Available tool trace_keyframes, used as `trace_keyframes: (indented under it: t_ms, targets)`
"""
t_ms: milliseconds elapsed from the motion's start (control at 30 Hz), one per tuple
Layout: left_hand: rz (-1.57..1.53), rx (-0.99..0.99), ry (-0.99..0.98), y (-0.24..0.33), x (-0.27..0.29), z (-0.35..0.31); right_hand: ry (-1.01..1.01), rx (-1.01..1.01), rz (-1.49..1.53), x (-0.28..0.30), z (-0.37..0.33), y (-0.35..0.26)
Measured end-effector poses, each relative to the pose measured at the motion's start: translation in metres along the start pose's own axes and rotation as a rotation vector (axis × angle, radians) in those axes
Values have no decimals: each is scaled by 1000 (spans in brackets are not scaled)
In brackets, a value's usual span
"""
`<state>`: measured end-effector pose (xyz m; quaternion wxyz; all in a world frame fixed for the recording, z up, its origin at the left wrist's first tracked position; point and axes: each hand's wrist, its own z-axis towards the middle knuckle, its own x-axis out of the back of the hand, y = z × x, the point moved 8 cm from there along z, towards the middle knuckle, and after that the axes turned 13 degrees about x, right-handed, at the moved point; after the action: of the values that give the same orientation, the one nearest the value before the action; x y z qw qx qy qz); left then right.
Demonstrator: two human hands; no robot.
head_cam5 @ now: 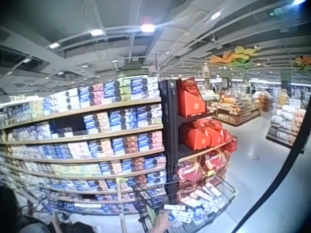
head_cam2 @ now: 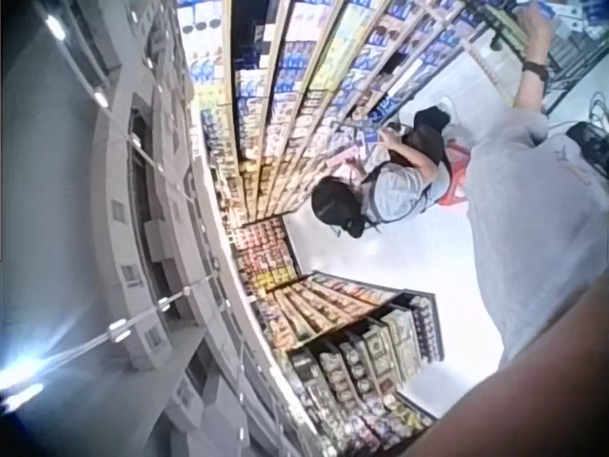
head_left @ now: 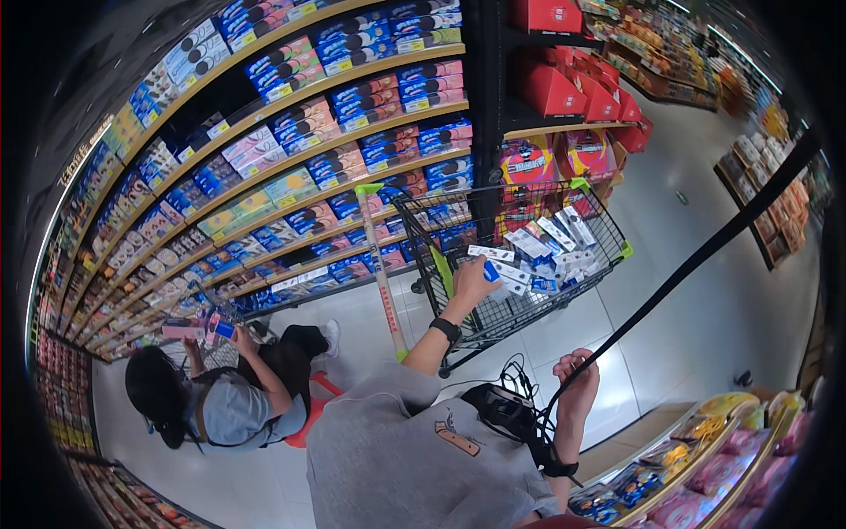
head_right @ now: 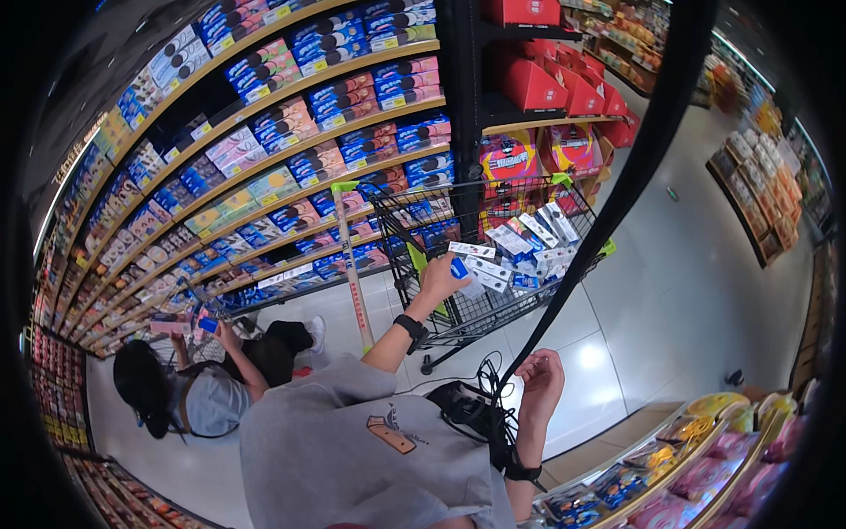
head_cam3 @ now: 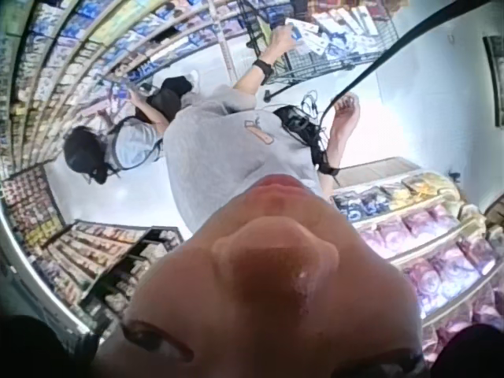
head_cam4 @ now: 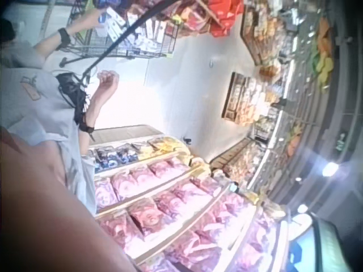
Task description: Stocking supermarket shelves with boxed cookies and checking items.
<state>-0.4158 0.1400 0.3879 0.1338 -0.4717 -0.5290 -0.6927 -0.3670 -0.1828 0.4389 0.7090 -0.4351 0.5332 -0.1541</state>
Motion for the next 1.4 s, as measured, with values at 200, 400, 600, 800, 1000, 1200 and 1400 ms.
trace_keyframes:
  t_ms: [200, 400, 600, 800, 1000, 1200, 1400]
  targets:
    - [-87, 127, -74, -44, -98, 3, -27, -142, 71, 3, 63, -9]
    - [-28, 318, 169, -81, -137, -35, -193, -325, 84, 40, 108, -15]
    - [-9, 541, 267, -55, -126, -59, -273, -276, 88, 96, 164, -75]
    - [-207, 623, 539, -8, -101, -80, -357, -324, 195, 122, 193, -113]
    - [-826, 705, 445, -1, -123, -67, -373, -437, 274, 135, 214, -112]
    - [-399, 661, 341, -17, -124, -24, -302, -424, 223, 151, 259, -113]
    - [161, 375, 53, -25, -158, 51, -262, -364, 201, 138, 299, -113]
